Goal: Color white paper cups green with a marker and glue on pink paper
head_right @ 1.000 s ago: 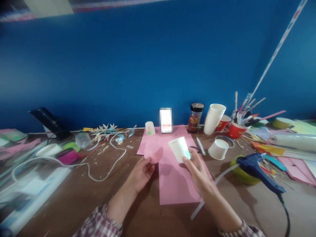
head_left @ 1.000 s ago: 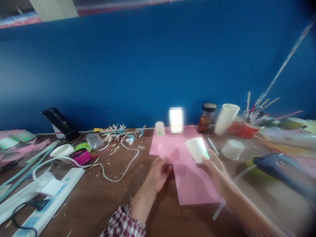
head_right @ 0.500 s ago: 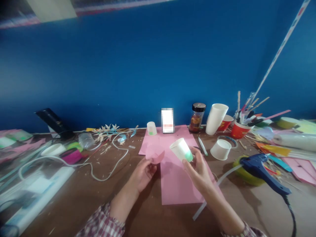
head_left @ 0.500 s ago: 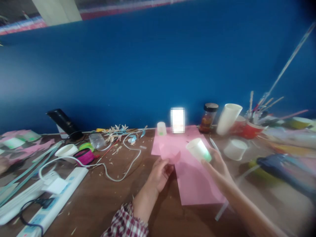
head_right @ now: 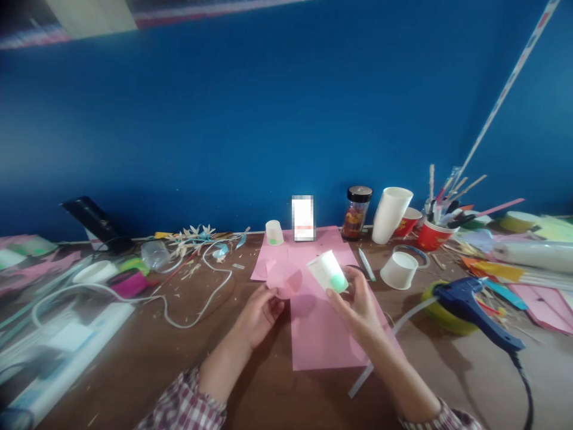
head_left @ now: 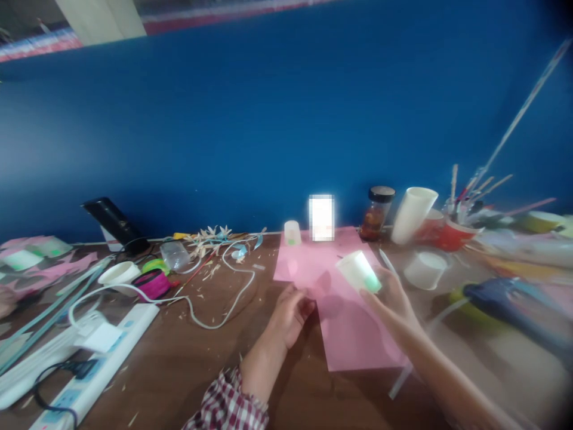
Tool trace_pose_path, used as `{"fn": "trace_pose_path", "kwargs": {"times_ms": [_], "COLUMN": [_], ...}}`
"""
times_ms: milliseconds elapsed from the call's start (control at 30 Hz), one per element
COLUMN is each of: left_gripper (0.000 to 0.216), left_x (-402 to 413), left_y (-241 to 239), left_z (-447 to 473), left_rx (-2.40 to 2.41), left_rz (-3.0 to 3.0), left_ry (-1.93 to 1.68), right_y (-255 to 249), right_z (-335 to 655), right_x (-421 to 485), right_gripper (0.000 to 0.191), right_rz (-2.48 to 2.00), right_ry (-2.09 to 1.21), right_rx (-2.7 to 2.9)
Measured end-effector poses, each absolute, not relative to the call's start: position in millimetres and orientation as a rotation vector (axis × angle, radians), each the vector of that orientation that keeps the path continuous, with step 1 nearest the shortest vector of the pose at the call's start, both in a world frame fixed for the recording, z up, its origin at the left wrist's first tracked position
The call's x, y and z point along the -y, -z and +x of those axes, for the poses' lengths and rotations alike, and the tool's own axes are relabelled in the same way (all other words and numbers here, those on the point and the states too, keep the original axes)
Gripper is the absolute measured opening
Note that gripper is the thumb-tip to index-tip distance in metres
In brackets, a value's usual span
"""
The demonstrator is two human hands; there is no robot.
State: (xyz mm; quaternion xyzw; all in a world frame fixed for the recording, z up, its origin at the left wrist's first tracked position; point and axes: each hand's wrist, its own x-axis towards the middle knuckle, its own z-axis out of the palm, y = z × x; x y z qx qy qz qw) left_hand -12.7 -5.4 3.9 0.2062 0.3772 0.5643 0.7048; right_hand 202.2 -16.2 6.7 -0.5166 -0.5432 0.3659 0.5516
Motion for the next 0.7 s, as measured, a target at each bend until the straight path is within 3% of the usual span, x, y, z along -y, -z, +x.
{"fn": "trace_pose_path", "kwargs": {"times_ms": [200, 300, 400, 533, 700], "left_gripper": [0.013, 0.012, 0.012, 0.010, 0.010], "left_x": [2, 4, 8, 7, -5], "left_y": [1, -1, -7, -18, -26], "left_z": [-17, -15, -9, -1, -3], "left_rx": [-0.809, -0.780, -0.753, -0.745, -0.778], "left_rz": [0.391, 0.372, 0.379, 0.379, 0.362], "left_ry": [-1.313, -1.313, -1.284, -1.273, -1.289], "right_y": [-5, -6, -3, 2, 2], "right_z": [216, 211, 200, 192, 197], "right_x": [12, 13, 14, 13, 10], "right_gripper": [0.042, 0.054, 0.063, 0.061, 0.067], "right_rz": [-1.442, -1.410, -1.329, -1.362, -1.420], "right_ry": [-0.439, -0.223, -0.248, -0.403, -0.343], "right_rx": [1.596, 1.869, 1.987, 1.988, 1.968]}}
